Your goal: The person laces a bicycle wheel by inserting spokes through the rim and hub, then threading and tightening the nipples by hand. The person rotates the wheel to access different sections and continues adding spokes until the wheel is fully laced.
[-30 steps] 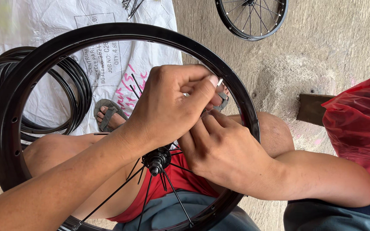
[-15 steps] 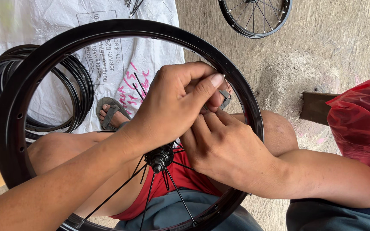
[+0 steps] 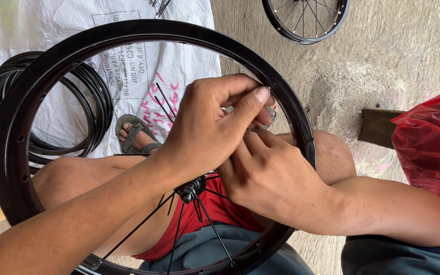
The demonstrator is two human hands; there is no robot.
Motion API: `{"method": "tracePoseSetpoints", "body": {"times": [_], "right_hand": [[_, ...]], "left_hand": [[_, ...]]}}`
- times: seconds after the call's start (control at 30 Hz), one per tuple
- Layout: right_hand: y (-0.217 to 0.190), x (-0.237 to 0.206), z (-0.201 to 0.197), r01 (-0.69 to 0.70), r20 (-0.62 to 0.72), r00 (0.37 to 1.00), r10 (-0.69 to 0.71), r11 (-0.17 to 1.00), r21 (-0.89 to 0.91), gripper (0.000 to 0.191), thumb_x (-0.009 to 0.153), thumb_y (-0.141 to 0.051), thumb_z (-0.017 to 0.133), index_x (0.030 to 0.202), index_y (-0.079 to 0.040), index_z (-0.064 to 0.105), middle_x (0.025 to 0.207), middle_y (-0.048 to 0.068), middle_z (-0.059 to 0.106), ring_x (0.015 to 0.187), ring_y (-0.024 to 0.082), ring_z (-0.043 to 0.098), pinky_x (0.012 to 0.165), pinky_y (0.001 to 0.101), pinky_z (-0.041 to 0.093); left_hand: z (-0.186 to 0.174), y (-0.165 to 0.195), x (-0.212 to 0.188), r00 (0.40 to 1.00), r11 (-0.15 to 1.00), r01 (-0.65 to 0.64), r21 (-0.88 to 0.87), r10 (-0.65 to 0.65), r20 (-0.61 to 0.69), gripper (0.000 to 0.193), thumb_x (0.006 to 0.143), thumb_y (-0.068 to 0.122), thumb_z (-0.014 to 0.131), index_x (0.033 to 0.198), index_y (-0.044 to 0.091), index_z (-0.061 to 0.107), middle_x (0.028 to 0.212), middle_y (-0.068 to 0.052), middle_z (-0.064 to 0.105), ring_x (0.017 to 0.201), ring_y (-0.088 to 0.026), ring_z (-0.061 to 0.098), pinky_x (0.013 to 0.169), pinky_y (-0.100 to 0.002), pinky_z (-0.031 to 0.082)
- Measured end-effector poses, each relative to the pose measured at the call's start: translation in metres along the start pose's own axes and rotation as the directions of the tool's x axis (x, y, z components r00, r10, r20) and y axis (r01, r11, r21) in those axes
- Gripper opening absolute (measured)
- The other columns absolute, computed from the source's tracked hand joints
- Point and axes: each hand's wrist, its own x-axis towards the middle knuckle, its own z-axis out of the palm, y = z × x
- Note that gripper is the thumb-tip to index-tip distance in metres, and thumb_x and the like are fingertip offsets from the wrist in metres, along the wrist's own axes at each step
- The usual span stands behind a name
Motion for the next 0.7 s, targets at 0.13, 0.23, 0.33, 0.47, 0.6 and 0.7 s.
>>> {"method": "tracePoseSetpoints", "body": {"times": [0.13, 0.23, 0.33, 0.47, 0.6, 0.7], "right_hand": [[-0.0003, 0.0017, 0.0005, -0.005, -0.073, 0.997, 0.005, 1.0, 0.003, 0.025, 0.068, -0.018, 0.066, 0.085, 0.0, 0.066, 0.083, 0.012, 0.063, 0.079, 0.024, 0.066, 0.071, 0.0344, 0.058], [-0.0003, 0.0018, 0.0004, -0.026, -0.046, 0.999, 0.028, 0.999, 0.042, 0.023, 0.07, -0.018, 0.067, 0.083, 0.001, 0.065, 0.079, 0.01, 0.06, 0.075, 0.024, 0.065, 0.068, 0.0346, 0.057], [-0.0009, 0.0015, -0.0003, -0.005, -0.012, 1.0, 0.005, 1.0, -0.009, 0.022, 0.071, -0.019, 0.068, 0.082, 0.0, 0.065, 0.078, 0.01, 0.061, 0.072, 0.024, 0.064, 0.061, 0.0336, 0.055], [-0.0009, 0.0019, -0.0005, -0.015, -0.021, 1.0, 0.016, 1.0, 0.019, 0.022, 0.071, -0.018, 0.068, 0.083, 0.0, 0.065, 0.079, 0.009, 0.06, 0.072, 0.022, 0.063, 0.059, 0.0326, 0.053], [-0.0011, 0.0022, -0.0009, -0.018, -0.028, 0.999, 0.019, 1.0, 0.008, 0.023, 0.07, -0.019, 0.067, 0.083, 0.0, 0.065, 0.078, 0.009, 0.06, 0.072, 0.023, 0.063, 0.062, 0.0329, 0.054], [-0.0012, 0.002, -0.0014, -0.019, -0.004, 1.0, 0.019, 1.0, 0.008, 0.022, 0.07, -0.018, 0.068, 0.082, 0.0, 0.065, 0.077, 0.009, 0.059, 0.071, 0.022, 0.062, 0.061, 0.0332, 0.054]], "left_hand": [[-0.0013, 0.0009, 0.0004, 0.995, 0.995, -0.093, 0.036, 0.094, -0.02, 0.022, 0.101, 0.019, 0.065, 0.1, -0.001, 0.073, 0.083, -0.008, 0.076, 0.077, -0.012, 0.074, 0.071, -0.026, 0.062], [-0.0025, 0.0016, 0.0007, 0.994, 0.994, -0.098, 0.037, 0.1, -0.05, 0.023, 0.099, 0.021, 0.067, 0.099, -0.001, 0.073, 0.083, -0.007, 0.076, 0.077, -0.012, 0.075, 0.068, -0.027, 0.062], [-0.0037, 0.0021, 0.0008, 1.0, 0.999, -0.001, 0.05, 0.0, 0.008, 0.026, 0.102, 0.023, 0.062, 0.097, 0.001, 0.074, 0.081, -0.005, 0.077, 0.074, -0.01, 0.075, 0.065, -0.025, 0.061], [-0.0045, 0.0025, 0.0006, 0.992, 0.987, -0.127, 0.103, 0.127, 0.011, 0.025, 0.108, 0.022, 0.064, 0.1, 0.002, 0.075, 0.085, -0.004, 0.078, 0.084, -0.009, 0.077, 0.076, -0.025, 0.063], [-0.0044, 0.0024, 0.0004, 0.997, 0.996, -0.066, 0.057, 0.069, -0.043, 0.024, 0.098, 0.022, 0.066, 0.095, -0.001, 0.072, 0.08, -0.006, 0.075, 0.074, -0.011, 0.073, 0.064, -0.025, 0.06], [-0.0041, 0.0021, 0.0003, 0.997, 0.997, 0.072, -0.007, -0.072, 0.022, 0.025, 0.103, 0.022, 0.063, 0.099, 0.002, 0.075, 0.079, -0.003, 0.076, 0.073, -0.008, 0.074, 0.065, -0.024, 0.06]]}}
